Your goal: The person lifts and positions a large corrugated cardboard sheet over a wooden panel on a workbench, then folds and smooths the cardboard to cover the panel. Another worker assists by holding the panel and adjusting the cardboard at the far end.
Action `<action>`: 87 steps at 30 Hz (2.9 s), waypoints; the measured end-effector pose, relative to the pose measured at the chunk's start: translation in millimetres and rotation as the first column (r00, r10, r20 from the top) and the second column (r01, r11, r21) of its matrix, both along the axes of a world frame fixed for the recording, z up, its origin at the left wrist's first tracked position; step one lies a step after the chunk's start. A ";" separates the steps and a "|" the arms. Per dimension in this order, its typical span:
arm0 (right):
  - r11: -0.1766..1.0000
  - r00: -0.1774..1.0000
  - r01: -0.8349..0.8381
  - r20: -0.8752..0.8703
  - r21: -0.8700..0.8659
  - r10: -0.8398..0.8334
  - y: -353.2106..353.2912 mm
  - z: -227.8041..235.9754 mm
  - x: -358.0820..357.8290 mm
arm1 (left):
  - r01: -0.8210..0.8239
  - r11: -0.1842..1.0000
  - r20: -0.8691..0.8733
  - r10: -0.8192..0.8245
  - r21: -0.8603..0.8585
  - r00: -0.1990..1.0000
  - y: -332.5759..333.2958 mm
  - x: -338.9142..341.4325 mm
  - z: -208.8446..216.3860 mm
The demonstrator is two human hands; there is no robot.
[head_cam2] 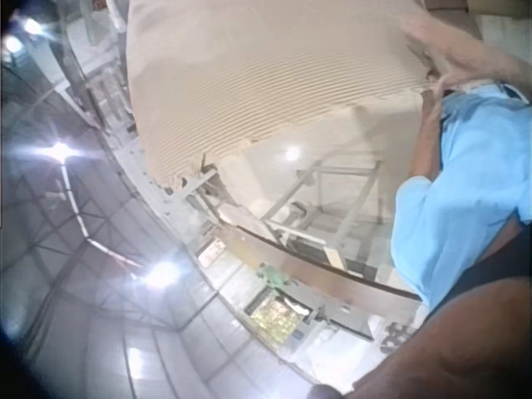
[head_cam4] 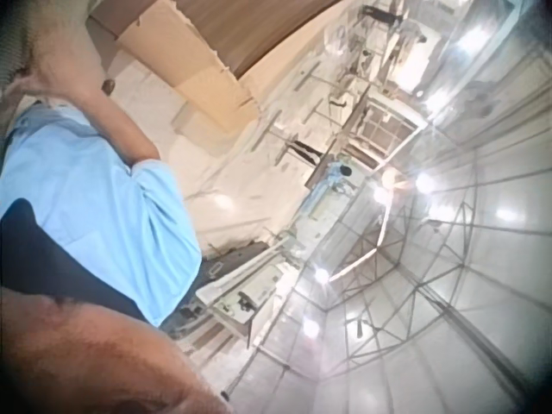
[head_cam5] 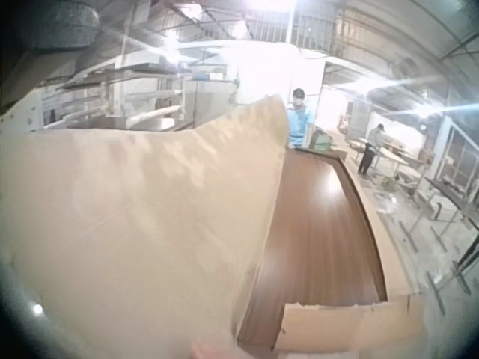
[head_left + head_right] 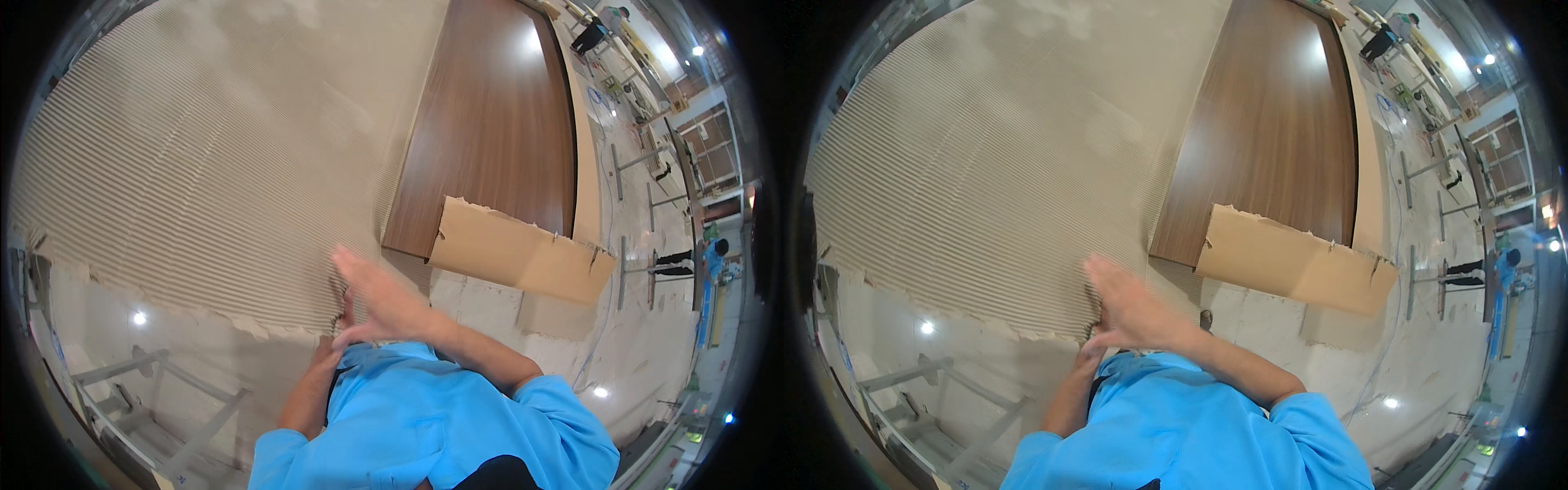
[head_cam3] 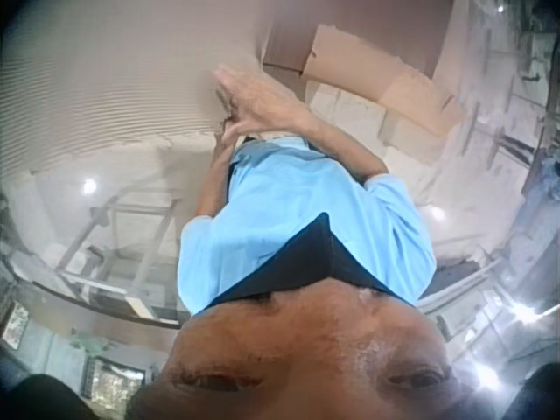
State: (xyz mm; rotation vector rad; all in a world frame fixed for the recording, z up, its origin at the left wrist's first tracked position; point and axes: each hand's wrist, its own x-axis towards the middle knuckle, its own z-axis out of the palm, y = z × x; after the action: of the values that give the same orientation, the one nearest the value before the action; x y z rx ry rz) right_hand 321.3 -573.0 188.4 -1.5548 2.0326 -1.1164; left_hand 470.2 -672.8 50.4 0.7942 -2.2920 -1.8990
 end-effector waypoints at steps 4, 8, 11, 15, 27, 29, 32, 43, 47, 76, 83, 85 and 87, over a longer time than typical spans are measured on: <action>0.979 0.927 0.161 -0.360 0.125 -0.106 -22.3 33.1 42.9 | 0.317 0.944 0.006 -0.317 -0.095 0.948 13.8 9.8 6.5; 0.902 0.952 0.203 -0.293 0.380 -0.091 -20.2 40.8 48.8 | 0.480 0.840 0.016 -0.492 -0.251 0.870 17.3 0.5 4.7; 0.949 0.978 0.164 -0.173 0.269 -0.120 12.0 35.6 42.3 | 0.590 0.735 0.059 -0.608 -0.335 0.792 3.0 -8.5 10.1; 0.973 0.959 0.231 -0.166 -0.007 -0.229 69.2 23.6 45.3 | 0.730 0.549 0.185 -0.733 -0.407 0.654 -36.6 -17.6 36.3; 0.841 0.858 0.513 0.121 -0.170 -0.499 150.7 -36.5 76.2 | 0.892 0.242 0.432 -0.806 -0.381 0.404 -37.9 -47.4 83.2; 0.863 0.866 0.498 0.090 -0.084 -0.491 155.3 -37.4 73.1 | 0.862 0.328 0.354 -0.810 -0.387 0.468 -10.8 -39.4 76.1; 0.909 0.909 0.416 0.016 0.020 -0.416 155.6 -28.9 72.7 | 0.683 0.579 0.135 -0.711 -0.445 0.690 40.5 -12.8 50.9; 0.701 0.660 0.712 -0.382 0.044 -0.647 245.6 -80.1 -242.4 | -0.061 0.874 -0.373 -0.142 -0.482 0.917 61.0 -22.9 42.1; 0.379 0.668 0.688 -0.336 0.619 -0.664 313.4 -141.0 -290.0 | -0.146 0.888 -0.452 -0.076 -0.435 0.889 65.9 -23.5 56.0; 0.813 0.639 0.582 -0.631 0.024 -0.440 198.5 72.9 -86.0 | 0.659 -0.092 0.423 -0.830 -0.747 0.364 157.1 -97.5 66.6; 0.484 0.496 0.829 -0.770 0.282 -0.401 229.2 -40.8 -214.7 | 0.660 -0.437 0.664 -0.737 -0.611 0.126 198.8 -120.4 52.8; 0.441 0.503 0.846 -0.720 0.298 -0.478 247.1 -86.8 -209.1 | 0.655 -0.433 0.640 -0.761 -0.619 0.102 207.5 -123.6 39.5; 0.406 0.521 0.851 -0.631 0.332 -0.575 261.3 -124.8 -196.9 | 0.602 -0.429 0.619 -0.773 -0.673 0.141 218.1 -122.9 31.5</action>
State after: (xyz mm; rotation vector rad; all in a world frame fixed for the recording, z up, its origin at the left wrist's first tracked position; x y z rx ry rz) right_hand 124.4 -311.8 63.6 -0.4990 3.1184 -0.1504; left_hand 347.3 -454.7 81.9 -1.4777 -3.1898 0.1282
